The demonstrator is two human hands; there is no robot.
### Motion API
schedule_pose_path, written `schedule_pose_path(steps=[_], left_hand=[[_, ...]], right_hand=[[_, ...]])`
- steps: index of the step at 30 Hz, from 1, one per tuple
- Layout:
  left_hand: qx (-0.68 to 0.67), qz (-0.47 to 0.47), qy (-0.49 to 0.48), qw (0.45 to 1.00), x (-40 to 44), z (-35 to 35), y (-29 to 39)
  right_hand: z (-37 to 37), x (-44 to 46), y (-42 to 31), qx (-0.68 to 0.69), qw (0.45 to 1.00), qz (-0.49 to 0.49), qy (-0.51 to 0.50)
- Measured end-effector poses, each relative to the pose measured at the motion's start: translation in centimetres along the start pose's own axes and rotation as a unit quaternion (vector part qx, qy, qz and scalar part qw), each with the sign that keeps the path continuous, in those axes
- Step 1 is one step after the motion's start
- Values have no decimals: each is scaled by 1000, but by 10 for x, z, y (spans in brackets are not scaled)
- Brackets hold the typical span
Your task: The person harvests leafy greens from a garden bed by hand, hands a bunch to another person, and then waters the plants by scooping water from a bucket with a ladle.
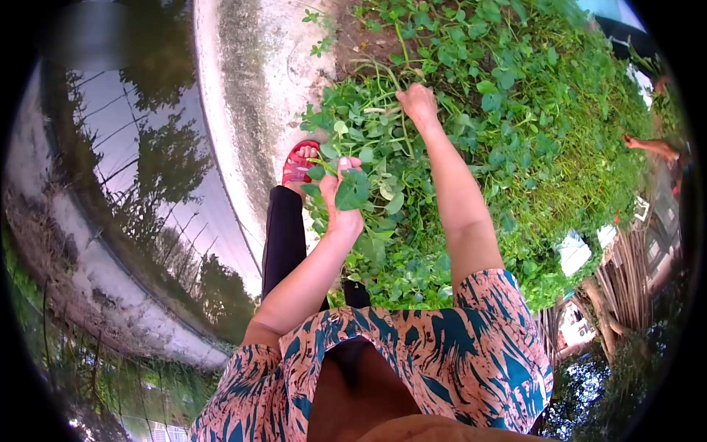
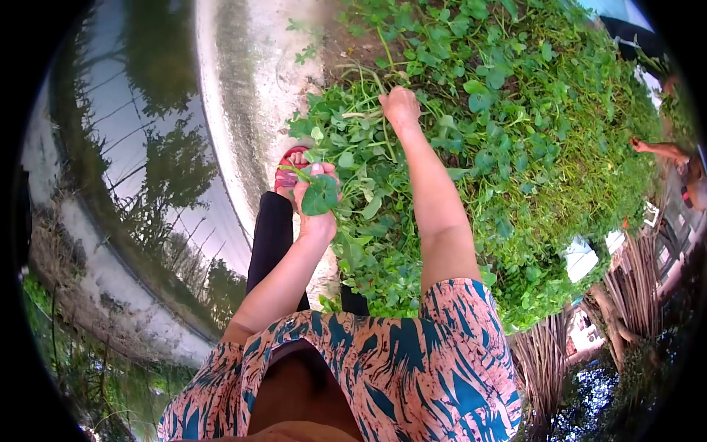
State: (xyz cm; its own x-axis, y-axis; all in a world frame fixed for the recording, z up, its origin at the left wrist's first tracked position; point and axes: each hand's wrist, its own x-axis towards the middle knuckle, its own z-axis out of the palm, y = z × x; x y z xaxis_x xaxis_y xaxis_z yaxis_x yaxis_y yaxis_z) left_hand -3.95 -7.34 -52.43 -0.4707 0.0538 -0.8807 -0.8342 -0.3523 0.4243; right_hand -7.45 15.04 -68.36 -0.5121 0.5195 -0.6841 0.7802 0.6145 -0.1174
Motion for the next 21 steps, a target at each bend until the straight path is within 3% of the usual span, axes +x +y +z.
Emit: schedule_pose_path(steps=[5,6,9,10,13,14,17,21], left_hand=[[38,-2,-20,999,-3,-2,-6],[48,0,-23,999,-3,-2,-6],[51,6,-15,999,-4,-3,-11],[49,13,-16,999,-5,-4,-12],[42,43,-24,998,-9,-1,-8],[37,61,-29,997,-11,0,-7],[64,99,-37,992,-20,6,2],[96,99,-9,990,-25,4,-2]], right_hand=[[16,34,22,-2,984,7,-179],[-2,28,13,4,965,19,-261],[-16,15,-2,-41,972,31,-228],[11,30,15,-70,985,-16,-158],[-10,-9,-11,19,995,92,15],[0,-15,-4,40,992,68,96],[15,-29,-5,119,967,73,213],[23,-26,-24,205,898,-57,385]])
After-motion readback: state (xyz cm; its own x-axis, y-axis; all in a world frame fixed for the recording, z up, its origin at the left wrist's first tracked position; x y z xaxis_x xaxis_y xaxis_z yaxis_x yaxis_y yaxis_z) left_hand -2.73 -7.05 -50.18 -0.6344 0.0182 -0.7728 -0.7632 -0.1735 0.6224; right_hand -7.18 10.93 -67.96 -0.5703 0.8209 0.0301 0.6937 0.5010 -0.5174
